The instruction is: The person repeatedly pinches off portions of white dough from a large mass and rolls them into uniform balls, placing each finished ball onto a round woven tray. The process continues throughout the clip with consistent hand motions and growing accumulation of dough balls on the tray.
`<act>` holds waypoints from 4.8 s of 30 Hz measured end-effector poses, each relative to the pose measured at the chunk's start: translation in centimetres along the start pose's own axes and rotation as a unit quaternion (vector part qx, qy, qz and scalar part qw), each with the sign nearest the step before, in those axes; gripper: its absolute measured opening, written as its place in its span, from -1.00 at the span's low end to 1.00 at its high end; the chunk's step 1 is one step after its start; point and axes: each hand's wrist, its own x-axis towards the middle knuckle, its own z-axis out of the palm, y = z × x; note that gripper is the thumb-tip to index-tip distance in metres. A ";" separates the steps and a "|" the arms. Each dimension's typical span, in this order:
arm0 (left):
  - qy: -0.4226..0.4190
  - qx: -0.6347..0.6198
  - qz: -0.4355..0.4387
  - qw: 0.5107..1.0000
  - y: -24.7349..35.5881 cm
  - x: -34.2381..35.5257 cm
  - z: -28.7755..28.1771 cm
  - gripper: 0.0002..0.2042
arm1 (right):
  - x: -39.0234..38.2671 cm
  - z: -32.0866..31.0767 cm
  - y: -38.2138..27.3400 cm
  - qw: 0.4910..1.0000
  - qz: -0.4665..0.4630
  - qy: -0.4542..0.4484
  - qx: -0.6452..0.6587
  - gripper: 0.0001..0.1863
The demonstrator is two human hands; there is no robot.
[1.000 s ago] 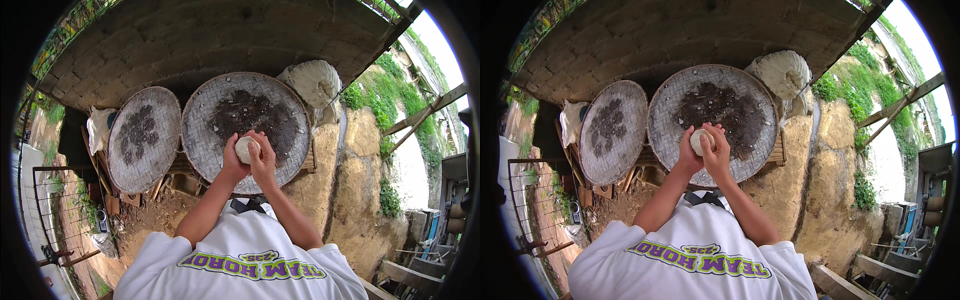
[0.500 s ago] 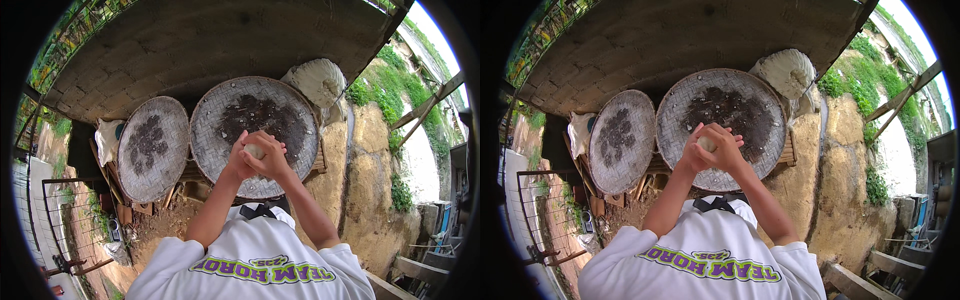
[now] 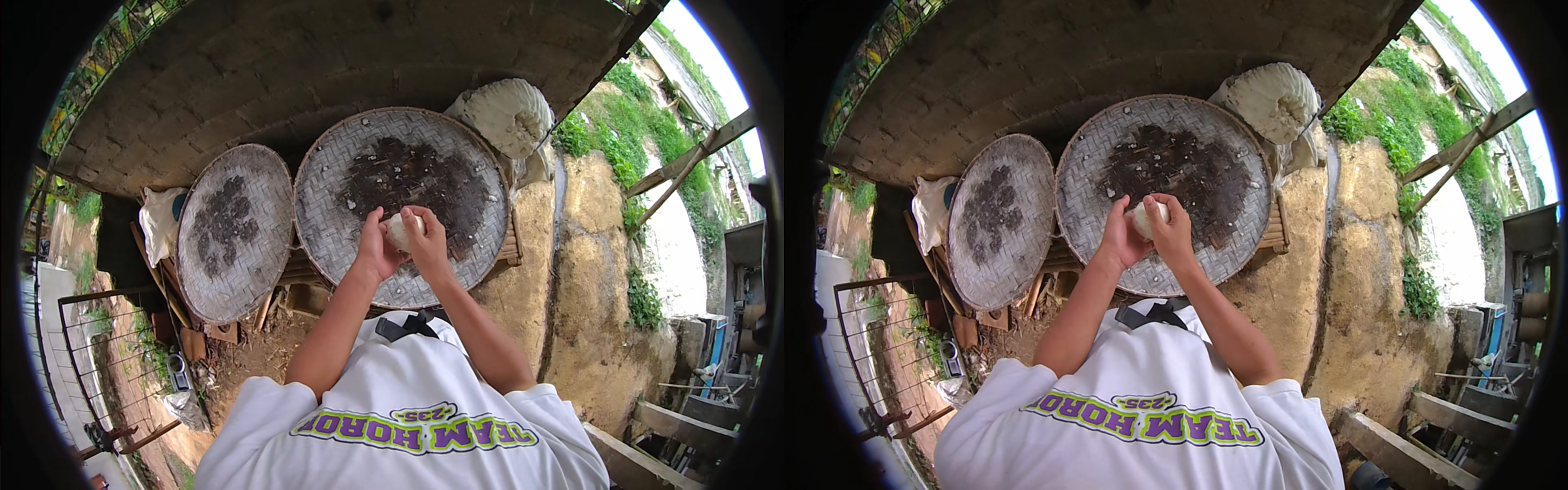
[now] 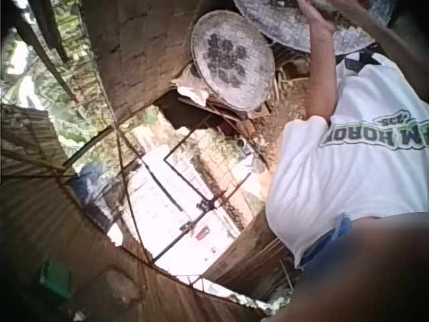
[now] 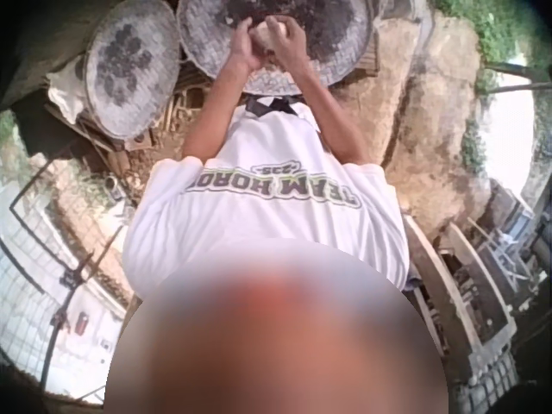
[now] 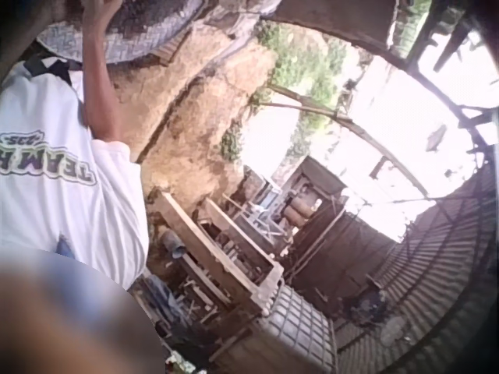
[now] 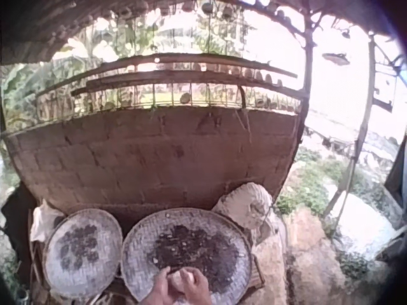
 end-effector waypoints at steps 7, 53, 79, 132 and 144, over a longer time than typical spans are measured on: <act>0.032 0.029 -0.038 0.998 -3.2 -1.4 -6.2 -0.56 | -4.3 -0.7 6.6 0.974 -0.098 -0.026 -0.201 -0.41; 0.319 0.740 0.173 0.566 -12.7 5.6 -10.0 -0.33 | 33.8 -43.3 10.8 0.899 -0.025 0.169 -0.403 -0.38; 0.500 0.442 0.082 0.741 -18.2 2.9 -14.8 -0.51 | 48.1 -46.1 12.0 0.872 0.010 0.241 -0.425 0.03; -0.304 -0.259 0.039 0.916 1.3 5.9 11.8 -0.64 | 9.6 -12.5 -19.0 0.800 -0.344 -0.238 -0.431 -0.65; -0.292 -0.199 -0.022 0.935 3.0 2.1 12.1 -0.25 | 8.4 -7.9 -10.9 0.865 -0.415 -0.158 -0.235 -0.71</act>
